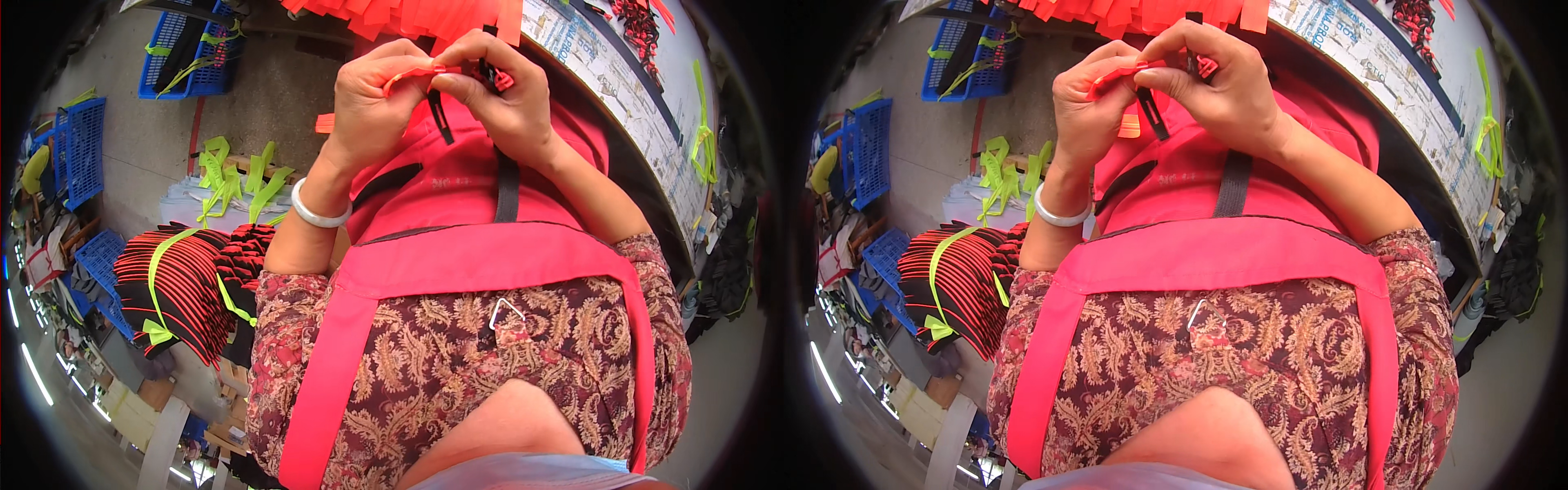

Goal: Attaching plastic clips to red fabric strips at a factory workbench.

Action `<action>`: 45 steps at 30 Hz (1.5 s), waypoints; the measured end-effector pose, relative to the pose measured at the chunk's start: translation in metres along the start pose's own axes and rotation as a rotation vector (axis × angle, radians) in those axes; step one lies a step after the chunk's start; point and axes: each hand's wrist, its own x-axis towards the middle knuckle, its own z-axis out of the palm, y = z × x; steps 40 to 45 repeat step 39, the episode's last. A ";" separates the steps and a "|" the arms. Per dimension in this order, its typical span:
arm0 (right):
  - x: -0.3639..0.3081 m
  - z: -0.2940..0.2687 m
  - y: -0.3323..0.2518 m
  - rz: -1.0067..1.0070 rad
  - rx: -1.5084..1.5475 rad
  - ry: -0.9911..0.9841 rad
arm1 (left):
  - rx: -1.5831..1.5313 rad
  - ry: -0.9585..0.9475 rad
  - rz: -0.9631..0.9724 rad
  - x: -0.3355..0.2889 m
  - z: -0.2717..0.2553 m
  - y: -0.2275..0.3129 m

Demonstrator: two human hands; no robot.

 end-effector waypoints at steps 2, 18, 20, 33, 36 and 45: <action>0.001 -0.003 0.000 -0.034 -0.077 -0.027 | 0.008 -0.013 0.007 0.001 -0.003 0.000; 0.002 -0.003 0.006 0.055 -0.036 0.018 | 0.025 -0.042 -0.039 0.008 0.001 -0.011; 0.002 -0.003 -0.004 0.013 -0.019 0.043 | -0.035 -0.050 -0.004 0.011 0.002 -0.005; 0.001 -0.005 -0.002 -0.023 -0.082 0.007 | 0.118 -0.074 0.111 0.011 -0.001 0.005; 0.000 -0.004 0.003 -0.002 -0.054 0.035 | 0.205 -0.063 0.139 0.016 0.001 0.002; 0.006 -0.010 0.001 0.072 -0.062 -0.006 | 0.161 -0.150 -0.014 0.019 -0.006 0.001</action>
